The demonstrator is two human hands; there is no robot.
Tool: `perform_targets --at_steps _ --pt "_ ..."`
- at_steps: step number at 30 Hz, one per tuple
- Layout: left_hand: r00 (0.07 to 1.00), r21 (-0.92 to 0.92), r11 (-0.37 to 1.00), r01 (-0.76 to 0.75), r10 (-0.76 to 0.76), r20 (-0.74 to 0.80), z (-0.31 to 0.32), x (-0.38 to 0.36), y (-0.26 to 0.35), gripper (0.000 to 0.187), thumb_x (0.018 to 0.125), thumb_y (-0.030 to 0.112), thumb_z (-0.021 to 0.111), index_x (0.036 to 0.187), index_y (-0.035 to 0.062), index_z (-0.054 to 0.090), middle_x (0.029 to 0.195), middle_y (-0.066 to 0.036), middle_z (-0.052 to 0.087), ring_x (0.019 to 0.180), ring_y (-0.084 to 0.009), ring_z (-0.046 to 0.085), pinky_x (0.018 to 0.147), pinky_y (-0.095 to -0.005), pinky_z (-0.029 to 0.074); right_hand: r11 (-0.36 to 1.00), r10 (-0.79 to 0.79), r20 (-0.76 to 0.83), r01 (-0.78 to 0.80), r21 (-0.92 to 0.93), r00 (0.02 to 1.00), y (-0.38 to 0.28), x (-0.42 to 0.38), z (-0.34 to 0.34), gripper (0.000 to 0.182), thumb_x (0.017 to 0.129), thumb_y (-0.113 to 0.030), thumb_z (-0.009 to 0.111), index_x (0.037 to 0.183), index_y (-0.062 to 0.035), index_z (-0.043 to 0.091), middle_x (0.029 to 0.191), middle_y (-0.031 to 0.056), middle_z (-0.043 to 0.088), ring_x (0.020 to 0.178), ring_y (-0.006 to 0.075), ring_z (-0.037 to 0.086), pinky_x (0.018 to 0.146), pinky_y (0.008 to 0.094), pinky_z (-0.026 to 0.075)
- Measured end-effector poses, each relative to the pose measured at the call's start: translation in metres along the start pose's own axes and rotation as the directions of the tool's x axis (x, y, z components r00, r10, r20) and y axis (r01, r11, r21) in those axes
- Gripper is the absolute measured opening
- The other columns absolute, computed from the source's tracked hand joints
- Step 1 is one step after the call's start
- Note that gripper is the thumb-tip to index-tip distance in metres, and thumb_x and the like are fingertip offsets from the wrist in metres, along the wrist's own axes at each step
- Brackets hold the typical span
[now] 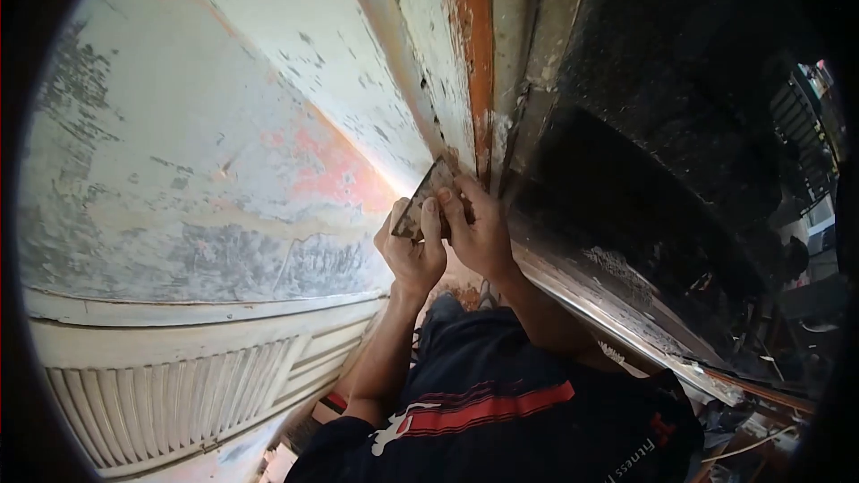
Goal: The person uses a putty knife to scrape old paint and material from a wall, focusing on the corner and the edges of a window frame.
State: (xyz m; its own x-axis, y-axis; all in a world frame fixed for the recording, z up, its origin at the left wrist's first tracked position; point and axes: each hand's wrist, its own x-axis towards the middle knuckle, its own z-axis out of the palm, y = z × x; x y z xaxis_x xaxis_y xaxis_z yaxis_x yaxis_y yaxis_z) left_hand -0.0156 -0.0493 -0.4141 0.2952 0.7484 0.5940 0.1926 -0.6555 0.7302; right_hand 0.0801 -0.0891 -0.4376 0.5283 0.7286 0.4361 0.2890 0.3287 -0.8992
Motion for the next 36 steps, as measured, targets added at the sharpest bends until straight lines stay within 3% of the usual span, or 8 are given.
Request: perform_targets --at_steps 6,11,13,16,25,32,33,36 --pt "0.999 -0.050 0.998 0.032 -0.032 -0.014 0.002 0.000 0.004 0.021 0.095 0.008 0.055 0.084 -0.0059 0.065 0.069 -0.014 0.061 0.057 -0.0178 0.056 0.053 -0.0304 0.042 0.992 0.072 0.027 -0.075 0.106 0.997 -0.011 0.002 -0.002 0.025 0.100 -0.023 0.053 0.091 0.0000 0.056 0.057 -0.0007 0.050 0.051 0.0026 0.047 0.044 0.0223 0.035" --pt "0.997 0.028 0.997 -0.076 0.077 -0.029 0.000 0.011 0.011 0.014 0.091 0.003 0.058 0.079 -0.0026 0.062 0.067 -0.015 0.061 0.052 -0.0244 0.060 0.048 -0.0321 0.044 0.992 0.054 0.026 -0.057 0.116 0.998 -0.013 0.007 -0.003 0.025 0.100 -0.023 0.053 0.100 0.0015 0.058 0.060 -0.0012 0.052 0.053 0.0023 0.048 0.045 0.0209 0.036" --pt "0.996 0.025 0.997 -0.079 0.080 -0.035 0.001 0.011 0.013 0.014 0.090 0.002 0.059 0.077 -0.0027 0.058 0.064 -0.016 0.059 0.050 -0.0285 0.059 0.047 -0.0340 0.044 0.958 0.159 0.133 -0.185 0.217 0.978 -0.016 0.010 -0.007 0.042 0.099 -0.020 0.054 0.133 0.0049 0.050 0.066 0.0081 0.058 0.059 0.0087 0.055 0.052 0.0257 0.044" --pt "0.993 0.051 0.996 -0.078 0.082 -0.079 0.007 -0.001 0.009 0.014 0.090 0.002 0.059 0.078 -0.0027 0.057 0.060 -0.015 0.058 0.049 -0.0283 0.058 0.045 -0.0348 0.043 0.953 0.206 0.161 -0.235 0.192 0.965 -0.017 0.002 -0.011 0.043 0.100 -0.020 0.053 0.135 0.0043 0.048 0.066 0.0059 0.057 0.058 0.0067 0.052 0.051 0.0254 0.044" --pt "0.994 0.089 0.993 -0.077 0.083 -0.073 0.010 -0.002 0.012 0.015 0.091 0.004 0.058 0.077 -0.0013 0.057 0.058 -0.014 0.057 0.048 -0.0280 0.058 0.045 -0.0345 0.043 0.977 0.109 0.095 -0.125 0.175 0.989 -0.010 0.003 -0.011 0.030 0.099 -0.024 0.053 0.108 0.0042 0.060 0.066 0.0106 0.058 0.054 0.0103 0.051 0.050 0.0290 0.042" --pt "0.997 0.024 0.999 -0.031 0.033 -0.076 0.008 0.006 0.015 0.016 0.092 0.004 0.057 0.078 -0.0022 0.058 0.060 -0.014 0.056 0.048 -0.0267 0.057 0.046 -0.0339 0.042 0.987 0.122 0.115 -0.133 0.090 0.986 -0.014 0.012 -0.008 0.030 0.099 -0.023 0.052 0.110 0.0040 0.060 0.067 0.0125 0.059 0.055 0.0116 0.053 0.050 0.0295 0.042" --pt "0.997 0.122 0.991 -0.053 0.059 -0.046 0.006 0.001 0.012 0.021 0.096 0.009 0.054 0.088 -0.0080 0.064 0.068 -0.013 0.064 0.055 -0.0170 0.061 0.051 -0.0298 0.046 0.987 0.101 0.075 -0.109 0.121 0.992 -0.014 0.007 -0.006 0.030 0.099 -0.023 0.052 0.107 0.0040 0.060 0.066 0.0132 0.058 0.055 0.0123 0.053 0.050 0.0295 0.042" --pt "0.995 0.096 0.993 -0.066 0.073 -0.073 0.008 -0.002 0.008 0.021 0.096 0.009 0.054 0.089 -0.0078 0.065 0.068 -0.013 0.065 0.056 -0.0175 0.062 0.052 -0.0300 0.047 0.991 0.018 0.033 -0.022 0.133 0.999 -0.003 0.006 -0.002 0.030 0.099 -0.023 0.053 0.108 0.0040 0.060 0.065 0.0144 0.057 0.054 0.0129 0.053 0.049 0.0295 0.042"
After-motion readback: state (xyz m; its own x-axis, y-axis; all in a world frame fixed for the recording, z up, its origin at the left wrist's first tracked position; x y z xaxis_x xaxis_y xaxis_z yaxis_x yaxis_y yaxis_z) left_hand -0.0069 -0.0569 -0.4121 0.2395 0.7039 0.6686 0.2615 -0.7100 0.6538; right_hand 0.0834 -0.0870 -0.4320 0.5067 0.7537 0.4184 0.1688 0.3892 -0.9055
